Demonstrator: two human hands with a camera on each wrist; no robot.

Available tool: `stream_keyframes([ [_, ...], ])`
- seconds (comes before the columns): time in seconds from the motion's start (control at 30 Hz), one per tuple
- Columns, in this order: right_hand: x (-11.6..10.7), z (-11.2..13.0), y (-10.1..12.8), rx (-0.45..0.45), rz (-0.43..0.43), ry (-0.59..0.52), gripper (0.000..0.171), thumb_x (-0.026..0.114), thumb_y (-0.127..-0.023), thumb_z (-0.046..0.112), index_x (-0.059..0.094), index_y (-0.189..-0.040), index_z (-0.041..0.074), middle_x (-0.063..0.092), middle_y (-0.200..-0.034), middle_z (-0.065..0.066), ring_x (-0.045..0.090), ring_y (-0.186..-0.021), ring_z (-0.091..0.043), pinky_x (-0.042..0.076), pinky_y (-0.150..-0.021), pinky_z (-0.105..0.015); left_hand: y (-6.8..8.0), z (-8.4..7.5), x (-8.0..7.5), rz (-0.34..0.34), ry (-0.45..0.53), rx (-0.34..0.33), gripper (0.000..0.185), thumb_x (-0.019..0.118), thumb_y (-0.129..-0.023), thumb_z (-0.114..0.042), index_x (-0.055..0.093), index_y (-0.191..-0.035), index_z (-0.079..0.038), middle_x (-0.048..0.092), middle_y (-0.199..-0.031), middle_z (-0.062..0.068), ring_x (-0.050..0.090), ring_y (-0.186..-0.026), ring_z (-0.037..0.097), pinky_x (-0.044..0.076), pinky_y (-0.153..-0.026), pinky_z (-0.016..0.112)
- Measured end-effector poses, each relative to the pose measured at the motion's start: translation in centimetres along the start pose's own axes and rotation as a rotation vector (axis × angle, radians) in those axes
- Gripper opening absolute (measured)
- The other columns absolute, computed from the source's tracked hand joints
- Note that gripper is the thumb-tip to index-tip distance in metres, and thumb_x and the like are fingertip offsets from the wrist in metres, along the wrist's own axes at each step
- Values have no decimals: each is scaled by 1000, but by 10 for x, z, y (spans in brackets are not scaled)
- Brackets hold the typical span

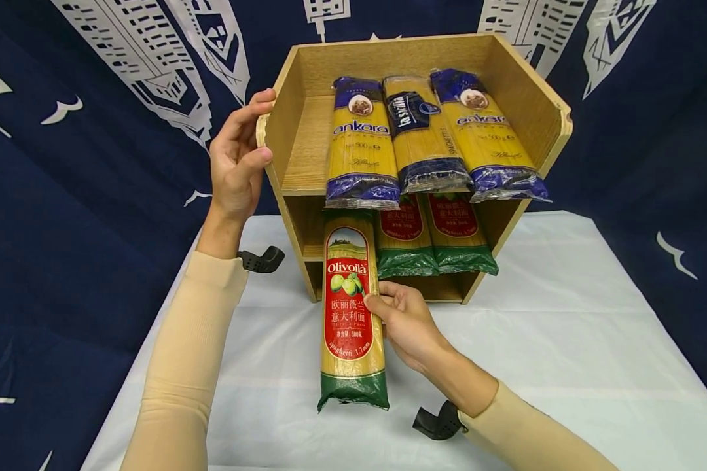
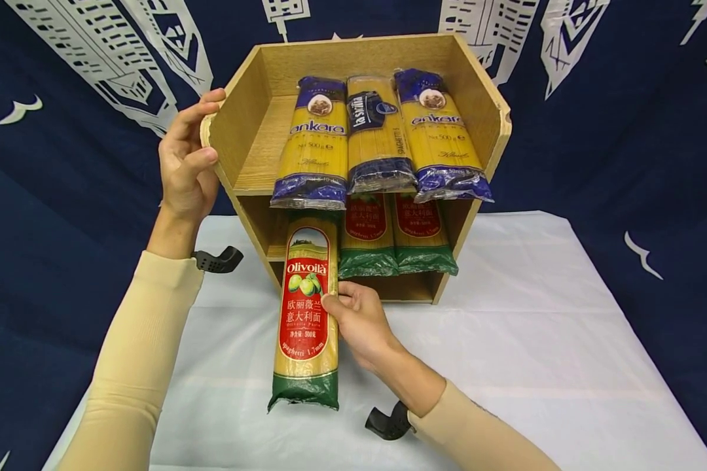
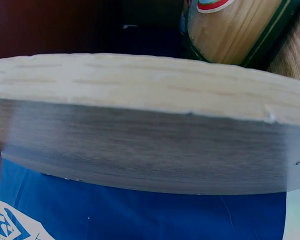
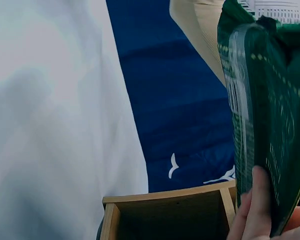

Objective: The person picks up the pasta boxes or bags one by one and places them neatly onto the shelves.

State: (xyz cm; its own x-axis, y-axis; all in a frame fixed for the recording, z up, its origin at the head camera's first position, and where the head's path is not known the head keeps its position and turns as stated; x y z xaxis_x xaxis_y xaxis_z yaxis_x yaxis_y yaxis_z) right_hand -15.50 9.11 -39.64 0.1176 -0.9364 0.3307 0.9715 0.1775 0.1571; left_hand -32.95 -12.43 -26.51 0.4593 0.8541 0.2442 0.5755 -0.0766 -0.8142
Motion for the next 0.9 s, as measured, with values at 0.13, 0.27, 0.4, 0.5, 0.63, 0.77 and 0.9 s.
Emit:
stream_keyframes([
  [0.13,2,-3,1,-48,-98,22,37,53,-99,-4,40,-133,-12,70,-108,-27,72,-91,-21,60,-80,-33,0,1,1,0,10,3,52,82,-69,-18,69,-116,0,59,-136,19,42,-141,34,30,-119,43],
  [0.27,4,-6,2,-74,-172,-1,34,56,-96,-9,38,-123,-1,72,-99,-25,72,-80,-20,59,-73,-31,0,1,0,-3,8,0,52,82,-69,-18,70,-116,0,60,-136,18,42,-141,34,30,-119,43],
  [0.4,5,-7,2,-92,-164,-4,18,55,-96,-10,46,-109,-1,70,-88,-16,67,-76,-18,57,-67,-29,-1,1,0,-3,4,-2,51,80,-69,-17,70,-116,0,60,-136,18,42,-141,34,30,-119,43],
  [0.5,5,-7,2,-81,-137,16,11,53,-98,-8,59,-107,-7,66,-91,-14,64,-82,-19,57,-70,-29,-1,1,0,-1,0,0,50,79,-69,-16,69,-116,0,60,-136,19,42,-141,34,30,-119,43],
  [0.63,3,-6,1,-43,-121,22,19,53,-99,-5,64,-113,-13,65,-102,-16,65,-93,-21,58,-78,-29,0,1,0,-2,-5,-3,51,79,-69,-17,69,-116,0,60,-136,18,42,-141,33,30,-119,43],
  [0.77,-1,-6,1,-38,-111,-24,27,59,-95,-6,63,-121,-14,67,-109,-19,67,-97,-22,59,-81,-30,0,1,0,-4,6,-4,53,82,-68,-18,69,-116,0,60,-136,18,42,-141,33,30,-119,43],
  [0.9,-1,-5,0,-32,-77,-99,43,65,-88,-11,60,-131,-12,66,-120,-22,67,-105,-25,58,-86,-34,0,1,1,-4,11,-3,54,84,-68,-20,69,-116,0,60,-136,18,42,-141,33,30,-119,43],
])
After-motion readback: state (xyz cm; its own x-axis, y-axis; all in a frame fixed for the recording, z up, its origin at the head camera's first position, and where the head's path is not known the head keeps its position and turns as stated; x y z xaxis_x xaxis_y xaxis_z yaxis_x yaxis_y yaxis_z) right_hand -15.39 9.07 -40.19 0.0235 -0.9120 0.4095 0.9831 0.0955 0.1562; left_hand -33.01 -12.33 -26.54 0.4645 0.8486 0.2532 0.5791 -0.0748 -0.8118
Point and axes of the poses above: each hand's wrist, its own y-axis away from the middle knuckle, its own x-axis out of the palm, z = x × y, the point moved 1 cm from there along -y, towards the middle knuckle
